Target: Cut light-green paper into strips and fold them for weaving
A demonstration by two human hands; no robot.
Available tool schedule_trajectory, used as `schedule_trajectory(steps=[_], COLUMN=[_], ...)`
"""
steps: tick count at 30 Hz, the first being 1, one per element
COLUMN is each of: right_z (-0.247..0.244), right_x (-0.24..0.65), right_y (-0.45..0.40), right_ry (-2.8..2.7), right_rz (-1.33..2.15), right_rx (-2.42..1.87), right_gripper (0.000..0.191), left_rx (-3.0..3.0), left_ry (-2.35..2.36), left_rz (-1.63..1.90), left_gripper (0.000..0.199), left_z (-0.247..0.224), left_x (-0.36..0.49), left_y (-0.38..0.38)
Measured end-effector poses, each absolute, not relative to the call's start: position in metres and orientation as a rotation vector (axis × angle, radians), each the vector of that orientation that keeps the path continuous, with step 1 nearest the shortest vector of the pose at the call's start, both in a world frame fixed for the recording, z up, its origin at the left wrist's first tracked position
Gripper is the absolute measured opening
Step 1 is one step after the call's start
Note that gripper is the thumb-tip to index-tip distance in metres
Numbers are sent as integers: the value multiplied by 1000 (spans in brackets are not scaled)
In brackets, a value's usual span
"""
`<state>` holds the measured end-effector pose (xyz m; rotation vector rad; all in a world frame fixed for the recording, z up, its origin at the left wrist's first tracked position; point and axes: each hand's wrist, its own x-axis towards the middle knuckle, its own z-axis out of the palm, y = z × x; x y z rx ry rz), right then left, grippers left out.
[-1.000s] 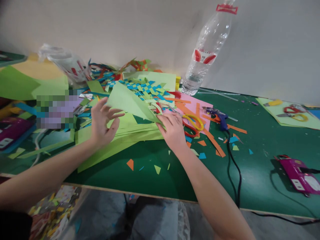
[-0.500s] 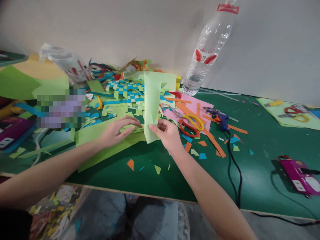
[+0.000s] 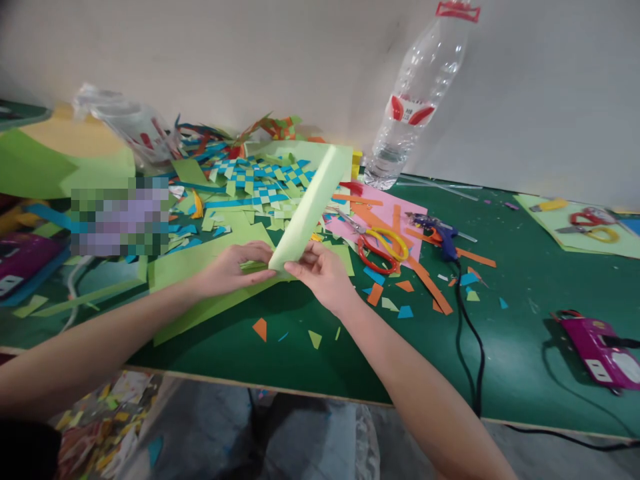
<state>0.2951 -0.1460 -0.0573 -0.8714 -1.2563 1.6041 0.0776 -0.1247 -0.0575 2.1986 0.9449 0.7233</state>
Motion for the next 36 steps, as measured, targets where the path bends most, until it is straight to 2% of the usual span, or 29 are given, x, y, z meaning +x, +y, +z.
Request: schedule_trajectory(steps=[8,14,21,28,33,36], right_z=[-60,-63,-60,-63,-66,-69], right_x=[296,301,301,301,303,306], right_y=[-143,-138,-136,-136,-133,-132], right_ry=[-1170,-1130,-1046,-1090,-1057,-1111], right_rz=[1573,1470,1479,1380,1288,1237], right_rx=[-946,-1036,-1081,-1149,-1103,-1124], right_gripper=[63,48,60,47,43,43], left_rx=[2278,2313,2462,2598,2452,2357], left_ry=[923,921,978,940,1000,1051], left_rz=[694,642,716,770,796,765], left_gripper=[27,26,23,21,31,29], left_z=[-58,-58,-67,-70,-68,-65], left_x=[78,77,73,71,71,70], left_y=[-122,-120,-116,-118,-118,-118])
